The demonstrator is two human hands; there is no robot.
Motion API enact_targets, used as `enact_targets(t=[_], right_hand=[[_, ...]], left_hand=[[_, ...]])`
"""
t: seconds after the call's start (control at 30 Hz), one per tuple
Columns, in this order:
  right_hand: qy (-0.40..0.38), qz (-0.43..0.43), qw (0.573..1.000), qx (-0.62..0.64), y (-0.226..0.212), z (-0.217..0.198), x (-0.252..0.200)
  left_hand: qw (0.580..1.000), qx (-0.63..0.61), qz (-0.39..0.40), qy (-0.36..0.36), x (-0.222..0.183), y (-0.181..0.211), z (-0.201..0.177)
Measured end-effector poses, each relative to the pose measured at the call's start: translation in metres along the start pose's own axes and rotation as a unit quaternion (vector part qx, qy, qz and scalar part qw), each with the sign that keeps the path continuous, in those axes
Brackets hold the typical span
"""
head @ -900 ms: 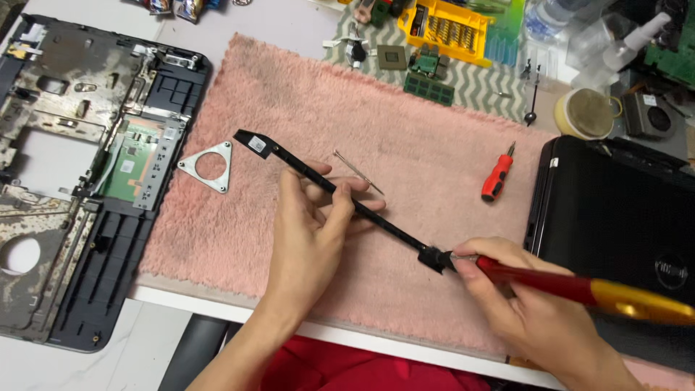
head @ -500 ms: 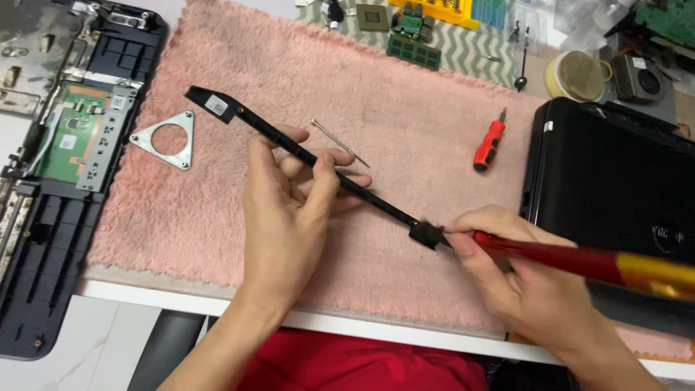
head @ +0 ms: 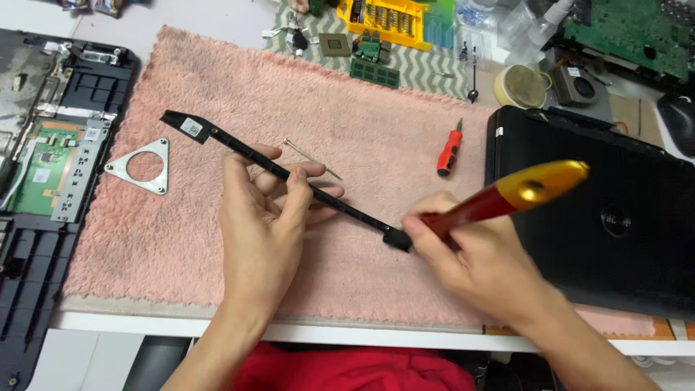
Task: The person cleans a plastic laptop trim piece and then a motherboard with a brush.
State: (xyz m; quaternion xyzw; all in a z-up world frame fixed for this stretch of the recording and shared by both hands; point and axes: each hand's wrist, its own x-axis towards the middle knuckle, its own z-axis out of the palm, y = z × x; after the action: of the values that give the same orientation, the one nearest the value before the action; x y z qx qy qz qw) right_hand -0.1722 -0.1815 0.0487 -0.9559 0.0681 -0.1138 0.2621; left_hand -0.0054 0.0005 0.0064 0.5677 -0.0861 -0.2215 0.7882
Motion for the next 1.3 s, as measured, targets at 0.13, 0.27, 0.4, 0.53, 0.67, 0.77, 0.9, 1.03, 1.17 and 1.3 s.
enact_targets(t=[0.13,0.27,0.4,0.53,0.67,0.77,0.9,1.03,1.17,1.3], right_hand=[[0.031,-0.006,0.999,0.014,0.000,0.013,-0.002],[-0.006,0.010,1.000,-0.001,-0.007,0.009,0.004],[-0.075,0.036,0.997,0.007,0.005,0.008,-0.009],[-0.040,0.005,0.999,-0.022,0.004,-0.003,-0.007],[-0.047,0.039,0.998,0.005,0.010,-0.001,-0.016],[-0.047,0.047,0.998,0.001,0.011,0.001,-0.015],[-0.003,-0.002,1.000,0.013,0.018,0.010,-0.025],[-0.046,0.039,0.998,0.006,0.018,-0.005,-0.020],[0.096,0.019,0.995,0.028,0.009,0.006,-0.007],[0.010,-0.014,0.998,0.068,0.009,0.019,0.014]], left_hand=[[1.000,-0.001,-0.011,0.013,0.001,0.001,0.000],[1.000,-0.003,-0.023,0.014,0.001,0.004,0.000],[1.000,-0.001,-0.022,0.013,0.003,0.002,-0.002],[1.000,-0.006,-0.022,-0.002,0.003,0.004,-0.003],[1.000,-0.004,-0.025,0.002,0.003,0.003,-0.003],[1.000,-0.011,-0.013,-0.005,0.003,0.000,-0.007],[1.000,-0.002,-0.021,-0.002,0.005,-0.004,-0.006],[0.999,-0.009,-0.030,-0.008,0.005,0.000,-0.006],[0.998,-0.027,-0.026,-0.041,0.008,-0.003,-0.009],[0.997,-0.043,-0.034,-0.045,0.011,-0.008,-0.011]])
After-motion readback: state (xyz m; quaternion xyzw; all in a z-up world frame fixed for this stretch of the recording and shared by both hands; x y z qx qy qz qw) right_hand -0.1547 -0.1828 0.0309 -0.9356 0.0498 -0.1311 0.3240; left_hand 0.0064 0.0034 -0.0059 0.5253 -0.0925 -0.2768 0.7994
